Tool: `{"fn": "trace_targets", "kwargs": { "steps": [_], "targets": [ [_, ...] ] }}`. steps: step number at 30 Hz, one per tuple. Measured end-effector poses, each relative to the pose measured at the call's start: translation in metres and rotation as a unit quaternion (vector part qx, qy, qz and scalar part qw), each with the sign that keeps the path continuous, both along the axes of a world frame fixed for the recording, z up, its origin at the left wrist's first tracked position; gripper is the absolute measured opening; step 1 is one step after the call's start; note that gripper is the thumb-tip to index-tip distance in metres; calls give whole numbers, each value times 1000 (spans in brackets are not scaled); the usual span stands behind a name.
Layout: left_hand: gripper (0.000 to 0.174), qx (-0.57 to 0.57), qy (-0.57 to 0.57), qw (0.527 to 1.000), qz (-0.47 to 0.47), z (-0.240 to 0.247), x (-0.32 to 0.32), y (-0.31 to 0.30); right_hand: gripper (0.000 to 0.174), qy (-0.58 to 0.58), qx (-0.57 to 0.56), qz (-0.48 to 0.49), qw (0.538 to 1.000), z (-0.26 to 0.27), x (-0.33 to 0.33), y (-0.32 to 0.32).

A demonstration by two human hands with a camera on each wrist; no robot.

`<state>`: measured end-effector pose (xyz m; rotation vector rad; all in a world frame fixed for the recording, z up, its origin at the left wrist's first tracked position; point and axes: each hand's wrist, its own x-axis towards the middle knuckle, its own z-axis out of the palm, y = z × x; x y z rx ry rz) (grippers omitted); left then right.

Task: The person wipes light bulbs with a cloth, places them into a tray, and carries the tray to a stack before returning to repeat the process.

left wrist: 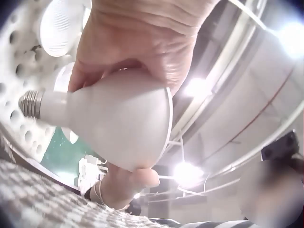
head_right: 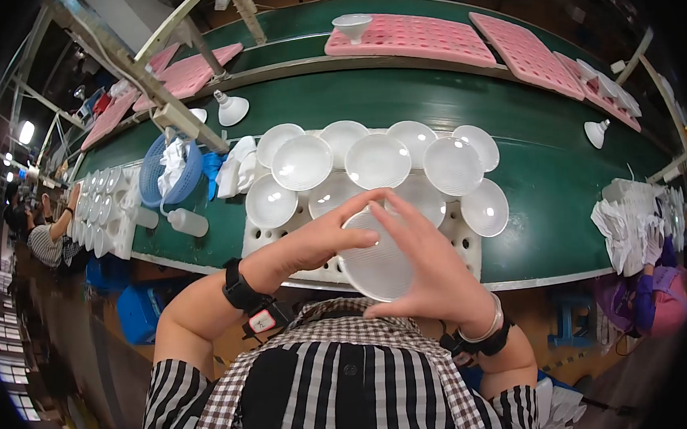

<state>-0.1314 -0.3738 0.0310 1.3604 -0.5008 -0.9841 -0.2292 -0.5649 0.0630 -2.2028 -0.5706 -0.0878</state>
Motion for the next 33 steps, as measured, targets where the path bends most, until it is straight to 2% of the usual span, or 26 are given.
{"fn": "trace_targets", "kwargs": {
  "steps": [1, 2, 4, 5, 7, 9, 10, 11, 12, 13, 14, 15, 16, 17, 18, 19, 20, 21, 22, 23, 24, 26, 28, 29, 32, 33],
  "targets": [
    [80, -51, 113, 992, 20, 3, -5, 13, 115, -4, -3, 19, 1000, 0, 6, 12],
    [80, -51, 110, 992, 27, -3, -7, 22, 115, -7, -2, 27, 1000, 0, 9, 20],
    [71, -136, 242, 959, 50, -23, -2, 52, 114, -34, -8, 26, 999, -1, 24, 45],
    [67, -171, 242, 952, 72, -24, -5, 68, 119, -16, -7, 19, 1000, -6, 29, 52],
    [65, -239, 257, 926, 136, -43, -5, 93, 125, 18, 186, 7, 982, -45, 36, 68],
    [60, -304, 266, 896, 182, -47, 1, 113, 126, 206, 387, -23, 899, -47, 37, 96],
    [59, -306, 255, 892, 214, -38, 1, 119, 121, 264, 407, 29, 874, -67, 45, 100],
    [56, -297, 217, 902, 228, -33, 2, 124, 115, 323, 421, 73, 844, -76, 52, 110],
    [53, -286, 182, 910, 239, -31, 4, 128, 87, 380, 394, 78, 833, -78, 51, 117],
    [53, -290, 177, 908, 245, -35, 7, 133, 69, 397, 308, 33, 864, -77, 58, 128],
    [48, -225, 83, 936, 259, -39, 12, 139, 52, 408, 220, -15, 886, -75, 66, 138],
    [44, -155, -13, 951, 268, -37, 17, 147, 52, 405, 219, -10, 888, -66, 73, 147],
    [44, -156, -16, 950, 271, -36, 19, 159, 43, 406, 204, -32, 890, -53, 79, 155],
    [41, -50, -218, 926, 304, -32, 20, 172, 33, 408, 189, -58, 891, -43, 87, 163],
    [38, 56, -408, 854, 318, -29, 20, 183, 33, 407, 187, -63, 892, -42, 95, 172],
    [39, 41, -447, 830, 330, -35, 23, 193, 33, 306, 102, -22, 946, -46, 101, 178],
    [39, 41, -403, 869, 282, -29, 24, 205, 32, 205, 9, 9, 979, -51, 105, 178],
    [38, 33, -353, 908, 222, -24, 25, 217, 35, 264, 20, 9, 964, -53, 107, 181],
    [37, 11, -253, 947, 199, -24, 26, 221, 37, 322, 38, -1, 946, -55, 110, 186],
    [35, 19, -244, 944, 220, -25, 27, 224, 40, 365, 82, 17, 927, -57, 111, 186],
    [35, -2, -184, 954, 238, -30, 31, 226, 42, 402, 131, 35, 906, -60, 112, 184],
    [36, -23, -126, 962, 242, -29, 37, 234, 45, 503, 248, 71, 825, -67, 114, 180],
    [36, -58, -81, 966, 237, -19, 37, 237, 44, 588, 424, 80, 684, -54, 110, 176],
    [36, -61, -76, 970, 223, -17, 39, 237, 43, 620, 443, 88, 642, -57, 113, 172],
    [37, -66, -61, 975, 205, -13, 45, 236, 44, 611, 429, 101, 658, -64, 113, 170],
    [41, -67, -51, 976, 201, -12, 46, 234, 47, 588, 405, 78, 696, -59, 110, 171]
  ]
}}
